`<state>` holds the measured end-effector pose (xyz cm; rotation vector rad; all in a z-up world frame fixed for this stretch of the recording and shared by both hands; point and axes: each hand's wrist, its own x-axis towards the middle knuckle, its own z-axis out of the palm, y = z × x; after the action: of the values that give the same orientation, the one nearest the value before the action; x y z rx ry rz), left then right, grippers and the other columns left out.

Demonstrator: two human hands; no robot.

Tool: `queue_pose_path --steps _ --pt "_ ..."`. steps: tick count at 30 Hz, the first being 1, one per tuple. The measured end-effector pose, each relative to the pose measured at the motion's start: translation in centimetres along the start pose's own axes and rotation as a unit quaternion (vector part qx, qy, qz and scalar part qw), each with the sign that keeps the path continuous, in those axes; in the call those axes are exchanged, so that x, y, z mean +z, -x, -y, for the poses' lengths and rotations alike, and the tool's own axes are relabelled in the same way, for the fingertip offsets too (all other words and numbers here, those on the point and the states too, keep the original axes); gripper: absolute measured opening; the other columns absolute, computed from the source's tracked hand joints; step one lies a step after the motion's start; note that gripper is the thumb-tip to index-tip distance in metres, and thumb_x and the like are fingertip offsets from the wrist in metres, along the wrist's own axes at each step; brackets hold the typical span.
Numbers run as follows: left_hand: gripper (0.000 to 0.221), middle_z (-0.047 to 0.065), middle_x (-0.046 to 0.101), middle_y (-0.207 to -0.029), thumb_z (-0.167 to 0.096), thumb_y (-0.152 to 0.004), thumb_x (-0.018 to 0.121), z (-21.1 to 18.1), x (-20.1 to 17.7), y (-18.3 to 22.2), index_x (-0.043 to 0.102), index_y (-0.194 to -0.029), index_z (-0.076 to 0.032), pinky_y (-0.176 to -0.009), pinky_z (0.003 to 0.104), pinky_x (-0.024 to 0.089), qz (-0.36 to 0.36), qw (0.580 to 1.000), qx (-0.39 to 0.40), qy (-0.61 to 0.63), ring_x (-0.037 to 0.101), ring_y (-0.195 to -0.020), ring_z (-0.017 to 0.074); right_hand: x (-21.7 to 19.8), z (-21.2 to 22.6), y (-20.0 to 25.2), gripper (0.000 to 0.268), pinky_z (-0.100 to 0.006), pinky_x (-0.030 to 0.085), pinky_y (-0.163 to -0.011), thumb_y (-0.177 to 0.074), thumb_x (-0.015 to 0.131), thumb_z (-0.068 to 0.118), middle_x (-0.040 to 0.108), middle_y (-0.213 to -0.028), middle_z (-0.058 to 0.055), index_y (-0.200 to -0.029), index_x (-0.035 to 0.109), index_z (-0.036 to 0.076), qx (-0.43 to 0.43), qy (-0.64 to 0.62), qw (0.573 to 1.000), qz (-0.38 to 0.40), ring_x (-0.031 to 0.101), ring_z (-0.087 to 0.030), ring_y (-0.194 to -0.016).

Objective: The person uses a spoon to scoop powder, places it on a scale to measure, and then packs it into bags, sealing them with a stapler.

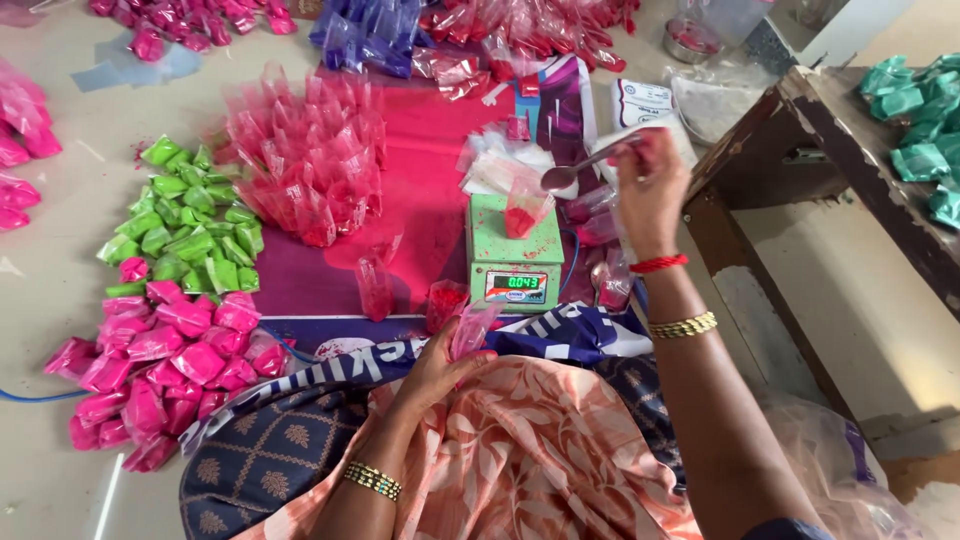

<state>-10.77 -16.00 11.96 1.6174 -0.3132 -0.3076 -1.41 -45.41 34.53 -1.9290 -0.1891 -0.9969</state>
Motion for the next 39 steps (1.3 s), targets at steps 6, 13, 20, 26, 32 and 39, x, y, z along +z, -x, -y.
queue_pose_path --steps 6,13,20,26,32,39 --pt "0.093 0.016 0.060 -0.146 -0.047 -0.075 0.085 -2.7 -0.3 0.7 0.048 -0.148 -0.001 -0.113 0.035 0.041 -0.003 1.000 -0.022 0.000 0.055 -0.137 0.0237 3.8 -2.8 1.4 0.014 -0.035 0.057 -0.067 -0.099 0.069 0.003 0.077 -0.090 -0.017 -0.111 0.063 -0.001 -0.007 0.136 0.990 0.045 0.075 -0.019 -0.076" --pt "0.087 0.016 0.063 -0.143 -0.044 -0.078 0.084 -3.0 -0.3 0.6 0.050 -0.146 0.000 -0.111 0.035 0.043 0.005 1.000 0.008 0.006 0.058 -0.134 0.0235 5.2 -4.8 2.4 0.030 -0.044 0.057 -0.072 -0.096 0.064 0.005 0.075 -0.096 -0.021 -0.126 0.061 0.001 -0.053 0.155 0.979 0.125 0.074 -0.038 -0.085" --pt "0.091 0.015 0.061 -0.144 -0.045 -0.079 0.084 -0.3 0.3 0.1 0.046 -0.149 -0.001 -0.113 0.036 0.042 0.027 0.999 -0.014 0.012 0.057 -0.136 0.0229 5.4 -5.4 3.1 0.029 -0.046 0.055 -0.066 -0.099 0.063 0.009 0.074 -0.090 -0.021 -0.127 0.061 0.003 0.011 0.191 0.969 0.155 0.072 -0.038 -0.076" --pt "0.088 0.014 0.062 -0.142 -0.040 -0.080 0.085 -2.6 1.4 -0.7 0.046 -0.149 -0.002 -0.111 0.035 0.043 0.037 0.998 -0.020 0.037 0.057 -0.133 0.0203 4.5 -5.5 2.7 0.027 -0.043 0.052 -0.061 -0.098 0.064 0.008 0.073 -0.090 -0.019 -0.124 0.062 0.002 0.001 0.173 0.973 0.152 0.071 -0.034 -0.070" --pt "0.056 0.007 0.072 -0.112 -0.027 -0.085 0.082 -1.0 2.4 -3.2 0.062 -0.131 -0.002 -0.079 0.030 0.051 -0.009 0.984 -0.060 0.167 0.063 -0.092 0.0131 4.2 -5.5 2.5 0.027 -0.040 0.052 -0.061 -0.098 0.064 0.007 0.073 -0.086 -0.018 -0.124 0.062 0.002 0.026 0.147 0.978 0.144 0.069 -0.030 -0.066" --pt "0.041 0.000 0.071 -0.096 -0.026 -0.088 0.081 -1.5 4.2 -10.8 0.065 -0.120 -0.006 -0.074 0.026 0.057 -0.111 0.964 -0.007 0.242 0.068 -0.085 0.0099 4.2 -6.3 2.6 0.027 -0.043 0.052 -0.062 -0.096 0.064 0.006 0.070 -0.080 -0.020 -0.123 0.062 0.002 0.048 0.164 0.975 0.143 0.069 -0.032 -0.064"
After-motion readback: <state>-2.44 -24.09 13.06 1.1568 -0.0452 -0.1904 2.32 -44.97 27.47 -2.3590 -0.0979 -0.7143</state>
